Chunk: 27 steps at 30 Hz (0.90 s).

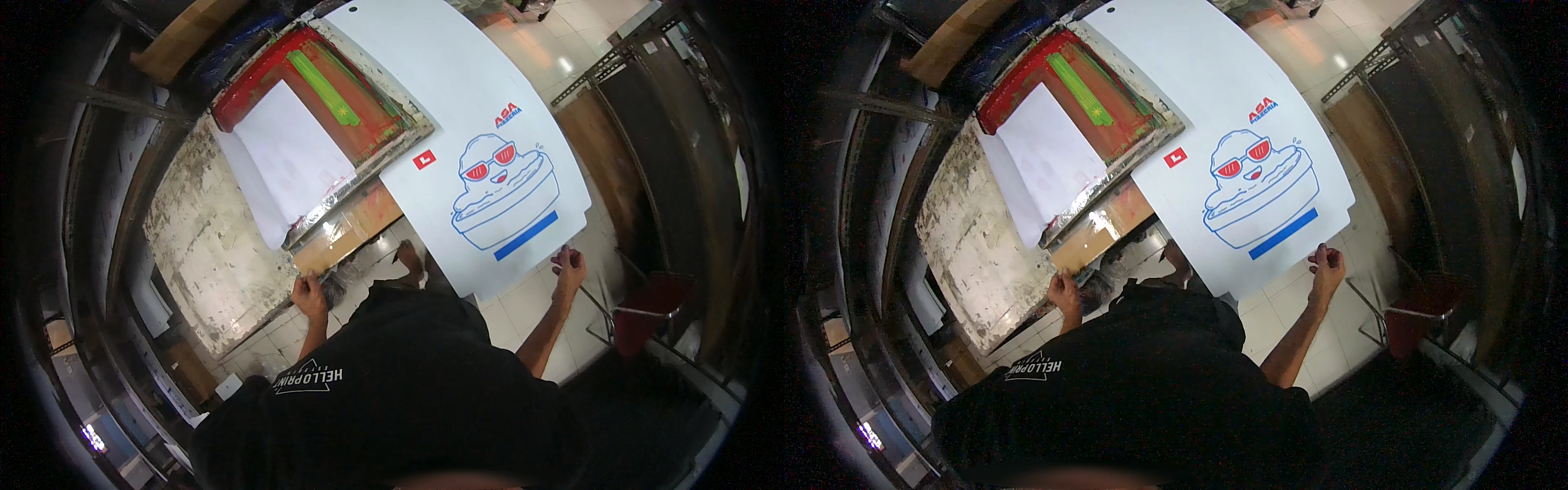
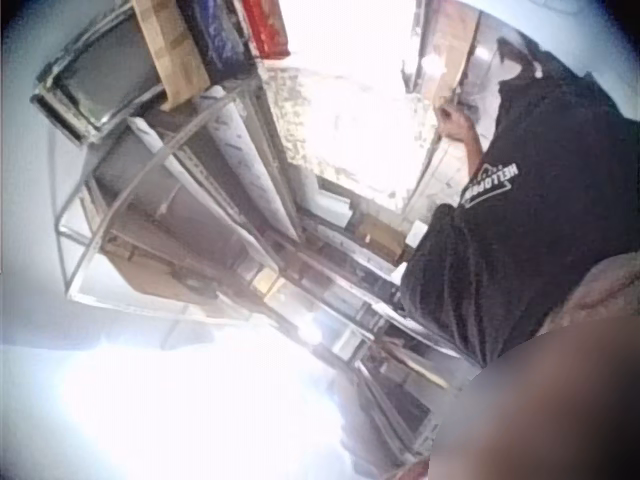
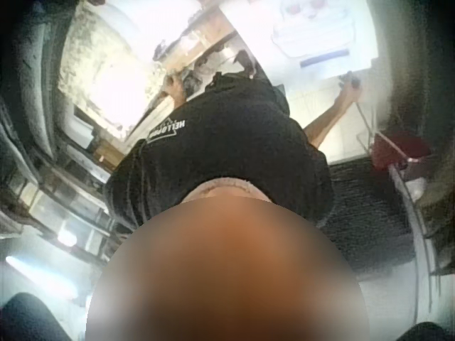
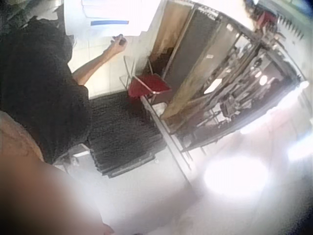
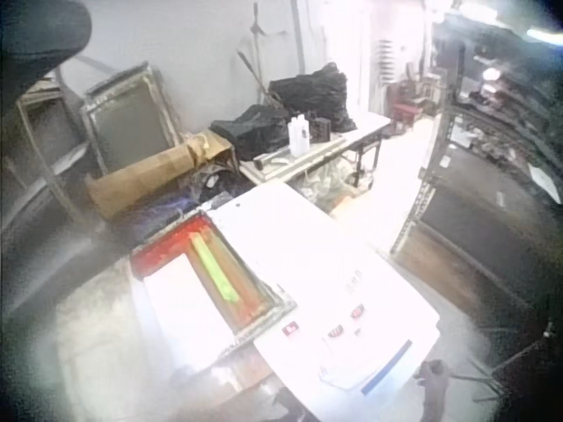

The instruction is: The person performs screen printing on white paper sheets. They align a sheet under a screen, pull a squeegee across to apply red ink, and then peel the printed sheet off. The process is repeated for multiple sheets.

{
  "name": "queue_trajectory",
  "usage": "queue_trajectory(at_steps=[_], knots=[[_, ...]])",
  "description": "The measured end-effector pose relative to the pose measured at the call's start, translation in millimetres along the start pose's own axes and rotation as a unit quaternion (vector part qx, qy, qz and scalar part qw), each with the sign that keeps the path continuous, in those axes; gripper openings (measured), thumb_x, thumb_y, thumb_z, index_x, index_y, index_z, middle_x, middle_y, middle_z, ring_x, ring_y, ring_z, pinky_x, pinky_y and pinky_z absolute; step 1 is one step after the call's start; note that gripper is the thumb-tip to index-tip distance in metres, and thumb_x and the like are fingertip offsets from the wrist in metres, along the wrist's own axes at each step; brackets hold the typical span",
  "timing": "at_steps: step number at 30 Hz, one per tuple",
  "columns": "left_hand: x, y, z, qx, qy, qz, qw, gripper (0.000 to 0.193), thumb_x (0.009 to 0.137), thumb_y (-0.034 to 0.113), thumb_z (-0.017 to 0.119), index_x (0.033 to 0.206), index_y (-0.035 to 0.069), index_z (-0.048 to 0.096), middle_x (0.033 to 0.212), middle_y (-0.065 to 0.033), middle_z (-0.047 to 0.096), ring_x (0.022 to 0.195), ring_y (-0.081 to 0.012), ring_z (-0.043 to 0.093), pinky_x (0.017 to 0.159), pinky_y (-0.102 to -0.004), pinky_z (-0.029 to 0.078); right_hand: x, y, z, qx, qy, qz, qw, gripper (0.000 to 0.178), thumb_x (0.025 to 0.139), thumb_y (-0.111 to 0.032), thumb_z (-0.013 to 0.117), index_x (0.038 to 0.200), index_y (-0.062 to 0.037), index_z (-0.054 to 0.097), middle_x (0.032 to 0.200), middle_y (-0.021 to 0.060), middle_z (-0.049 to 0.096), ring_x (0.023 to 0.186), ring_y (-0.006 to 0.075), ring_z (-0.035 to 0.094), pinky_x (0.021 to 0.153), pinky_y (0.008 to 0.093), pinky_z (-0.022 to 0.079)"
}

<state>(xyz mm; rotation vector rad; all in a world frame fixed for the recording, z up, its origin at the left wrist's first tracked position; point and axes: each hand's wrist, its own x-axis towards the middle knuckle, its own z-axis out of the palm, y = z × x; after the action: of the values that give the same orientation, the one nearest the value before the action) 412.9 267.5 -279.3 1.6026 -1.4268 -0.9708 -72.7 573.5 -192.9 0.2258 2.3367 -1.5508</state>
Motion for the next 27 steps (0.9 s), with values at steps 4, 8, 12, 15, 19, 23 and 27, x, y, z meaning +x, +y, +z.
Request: queue_trajectory(at_steps=[4,8,12,15,19,23,27], knots=[[6.7,55.8,47.6,-0.066,-0.029,0.089,0.993,0.023,0.089,0.015,0.069,0.076,0.002,0.055,0.065,0.0026,0.05,0.062,-0.0055,0.044,0.058,-0.0214,0.037,-24.4,27.8,-11.5,-0.086,0.021,0.017,0.996,0.041,0.088,-0.028,0.07,0.114,-0.0014,0.054,0.09,0.0087,0.065,0.078,0.0165,0.066,0.059,0.0284,0.049],[10.3,77.7,67.3,-0.036,-0.012,0.094,0.995,0.018,0.088,0.012,0.071,0.083,0.001,0.057,0.068,0.0015,0.054,0.062,-0.0062,0.048,0.059,-0.0217,0.041,-37.9,42.7,-18.1,-0.211,0.03,-0.021,0.977,0.061,0.084,-0.031,0.072,0.13,0.0007,0.046,0.1,0.0145,0.066,0.09,0.0235,0.064,0.074,0.037,0.051],[16.1,55.9,74.3,-0.068,-0.004,0.083,0.994,0.018,0.087,0.013,0.071,0.088,0.002,0.058,0.072,-0.001,0.058,0.063,-0.0076,0.053,0.057,-0.0221,0.043,-32.7,34.3,-17.3,-0.255,0.03,-0.038,0.966,0.064,0.083,-0.029,0.072,0.133,0.001,0.045,0.11,0.0199,0.063,0.1,0.0303,0.062,0.086,0.042,0.049],[15.4,51.7,78.0,-0.108,-0.006,0.037,0.993,0.017,0.087,0.012,0.071,0.09,0.002,0.058,0.075,-0.0023,0.06,0.063,-0.009,0.057,0.056,-0.023,0.044,-11.7,29.1,-17.1,-0.302,0.041,-0.081,0.949,0.063,0.083,-0.028,0.072,0.132,0.0021,0.046,0.114,0.0224,0.06,0.105,0.0325,0.06,0.089,0.0429,0.048],[12.7,74.1,89.1,-0.155,0.02,-0.125,0.98,0.022,0.086,0.013,0.072,0.097,0.002,0.057,0.083,-0.0045,0.062,0.067,-0.011,0.06,0.058,-0.0261,0.047,40.9,21.9,-13.7,-0.338,0.06,-0.221,0.913,0.064,0.082,-0.026,0.073,0.131,0.0042,0.046,0.117,0.0248,0.059,0.11,0.0366,0.057,0.094,0.0446,0.045],[32.9,37.0,98.8,-0.107,0.11,-0.055,0.987,0.07,0.074,0.03,0.084,0.122,-0.001,0.043,0.107,-0.0154,0.058,0.093,-0.0243,0.061,0.075,-0.0364,0.051,92.3,-31.6,12.6,-0.347,0.061,-0.332,0.875,0.068,0.081,-0.027,0.074,0.132,0.0052,0.044,0.129,0.0268,0.051,0.122,0.0417,0.046,0.104,0.0467,0.037],[49.1,64.4,93.6,0.267,0.289,-0.079,0.916,0.111,0.055,0.043,0.092,0.134,-0.006,0.032,0.122,-0.0244,0.05,0.122,-0.0385,0.043,0.103,-0.0477,0.036,172.9,-57.3,30.5,-0.381,0.029,-0.369,0.847,0.071,0.082,-0.036,0.071,0.135,0.0032,0.043,0.134,0.0274,0.047,0.125,0.0428,0.044,0.103,0.0463,0.037]])
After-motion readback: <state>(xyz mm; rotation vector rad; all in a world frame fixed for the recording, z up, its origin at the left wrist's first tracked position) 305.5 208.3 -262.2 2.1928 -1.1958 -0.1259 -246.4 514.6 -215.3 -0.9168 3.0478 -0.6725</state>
